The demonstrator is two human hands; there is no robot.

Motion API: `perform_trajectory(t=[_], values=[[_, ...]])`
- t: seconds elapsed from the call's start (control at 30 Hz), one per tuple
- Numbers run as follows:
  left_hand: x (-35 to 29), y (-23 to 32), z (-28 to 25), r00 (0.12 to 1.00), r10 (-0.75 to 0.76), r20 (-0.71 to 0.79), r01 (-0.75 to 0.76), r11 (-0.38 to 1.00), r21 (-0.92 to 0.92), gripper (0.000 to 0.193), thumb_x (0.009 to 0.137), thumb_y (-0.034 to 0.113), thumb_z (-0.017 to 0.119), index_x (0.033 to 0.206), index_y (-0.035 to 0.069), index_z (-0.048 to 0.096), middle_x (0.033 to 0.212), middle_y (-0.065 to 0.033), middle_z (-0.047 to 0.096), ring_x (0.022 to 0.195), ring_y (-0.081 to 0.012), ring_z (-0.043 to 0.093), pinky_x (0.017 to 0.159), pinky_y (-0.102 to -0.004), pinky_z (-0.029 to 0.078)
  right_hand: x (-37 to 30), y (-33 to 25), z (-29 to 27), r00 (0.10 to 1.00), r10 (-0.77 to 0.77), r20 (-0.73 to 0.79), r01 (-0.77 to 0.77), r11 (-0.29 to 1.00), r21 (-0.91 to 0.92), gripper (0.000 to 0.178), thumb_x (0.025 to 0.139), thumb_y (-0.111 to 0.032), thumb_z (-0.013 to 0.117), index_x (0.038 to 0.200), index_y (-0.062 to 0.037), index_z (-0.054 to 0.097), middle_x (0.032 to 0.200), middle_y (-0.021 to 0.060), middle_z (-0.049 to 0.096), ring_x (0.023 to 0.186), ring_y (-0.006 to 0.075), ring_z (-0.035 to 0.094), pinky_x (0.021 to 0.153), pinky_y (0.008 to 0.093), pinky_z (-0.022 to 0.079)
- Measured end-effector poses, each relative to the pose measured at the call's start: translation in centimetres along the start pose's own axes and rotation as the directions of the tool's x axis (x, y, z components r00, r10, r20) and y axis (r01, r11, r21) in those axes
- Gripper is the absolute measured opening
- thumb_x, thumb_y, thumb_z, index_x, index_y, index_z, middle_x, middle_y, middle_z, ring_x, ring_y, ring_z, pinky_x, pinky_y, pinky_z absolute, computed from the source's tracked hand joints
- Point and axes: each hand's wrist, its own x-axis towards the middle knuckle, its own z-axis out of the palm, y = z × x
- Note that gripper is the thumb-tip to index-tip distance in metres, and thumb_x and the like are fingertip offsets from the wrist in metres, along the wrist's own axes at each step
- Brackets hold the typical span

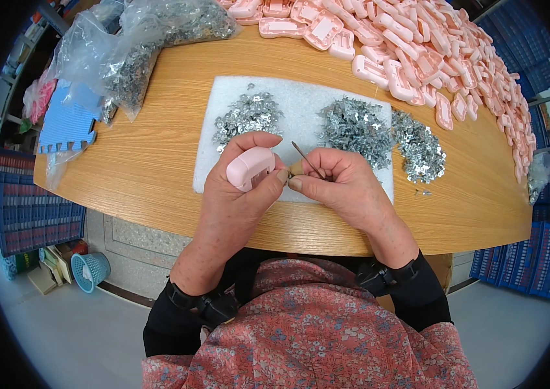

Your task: The person assembles small pink plastic components by inserting metal pins into them using a thin metal tool. They pick up a plastic part, insert a pin, and place the finished unit on the table, repeating this process continuously.

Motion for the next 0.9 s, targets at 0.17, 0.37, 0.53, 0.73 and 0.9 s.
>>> perform_trajectory(t=[0.17, 0.37, 0.53, 0.73, 0.9], values=[[0.03, -0.04, 0.00, 1.000, -0.001, 0.000, 0.001, 0.999, -0.040, 0.033, 0.090, 0.000, 0.066, 0.121, 0.006, 0.055, 0.094, 0.0026, 0.062, 0.086, -0.0030, 0.055, 0.075, -0.0196, 0.046, -0.11, -0.56, 0.04, 1.000, -0.005, 0.004, 0.005, 1.000, 0.012, 0.012, 0.089, -0.012, 0.072, 0.089, -0.0007, 0.068, 0.066, -0.0072, 0.054, 0.061, 0.0009, 0.044, 0.054, 0.0200, 0.036], [0.12, 0.02, 0.06, 1.000, -0.003, -0.020, 0.003, 0.999, -0.040, 0.033, 0.090, 0.000, 0.066, 0.121, 0.006, 0.055, 0.093, 0.0027, 0.061, 0.085, -0.0029, 0.055, 0.074, -0.0194, 0.046, -0.13, -0.64, 0.18, 1.000, 0.010, -0.014, -0.010, 1.000, -0.007, 0.012, 0.089, -0.012, 0.072, 0.087, -0.0009, 0.068, 0.067, -0.0070, 0.054, 0.062, 0.0009, 0.044, 0.054, 0.0202, 0.036], [0.12, 0.00, 0.10, 1.000, 0.014, -0.019, -0.015, 0.999, -0.045, 0.033, 0.090, 0.000, 0.066, 0.121, 0.005, 0.055, 0.093, 0.0028, 0.061, 0.085, -0.0027, 0.055, 0.073, -0.0191, 0.046, 0.02, -0.28, 0.25, 1.000, 0.002, -0.028, -0.002, 1.000, -0.010, 0.013, 0.088, -0.013, 0.073, 0.087, -0.0009, 0.068, 0.066, -0.0072, 0.053, 0.062, 0.0012, 0.044, 0.054, 0.0205, 0.036], [0.11, -0.06, 0.11, 0.999, 0.034, -0.019, -0.034, 0.999, -0.010, 0.032, 0.090, 0.001, 0.066, 0.121, 0.006, 0.055, 0.093, 0.0030, 0.061, 0.085, -0.0025, 0.054, 0.073, -0.0190, 0.045, 0.01, -0.35, 0.34, 1.000, 0.007, -0.020, -0.007, 1.000, -0.007, 0.013, 0.088, -0.013, 0.072, 0.087, -0.0012, 0.068, 0.066, -0.0074, 0.053, 0.061, 0.0011, 0.043, 0.054, 0.0203, 0.036], [0.22, -0.11, 0.00, 1.000, 0.022, -0.012, -0.022, 1.000, -0.005, 0.038, 0.088, -0.001, 0.066, 0.123, 0.005, 0.052, 0.097, 0.0000, 0.062, 0.088, -0.0064, 0.058, 0.078, -0.0216, 0.048, -0.03, -0.50, 0.21, 0.999, 0.032, -0.029, -0.032, 0.999, -0.019, 0.013, 0.089, -0.014, 0.072, 0.087, -0.0015, 0.068, 0.065, -0.0079, 0.052, 0.061, 0.0009, 0.042, 0.053, 0.0205, 0.034]])
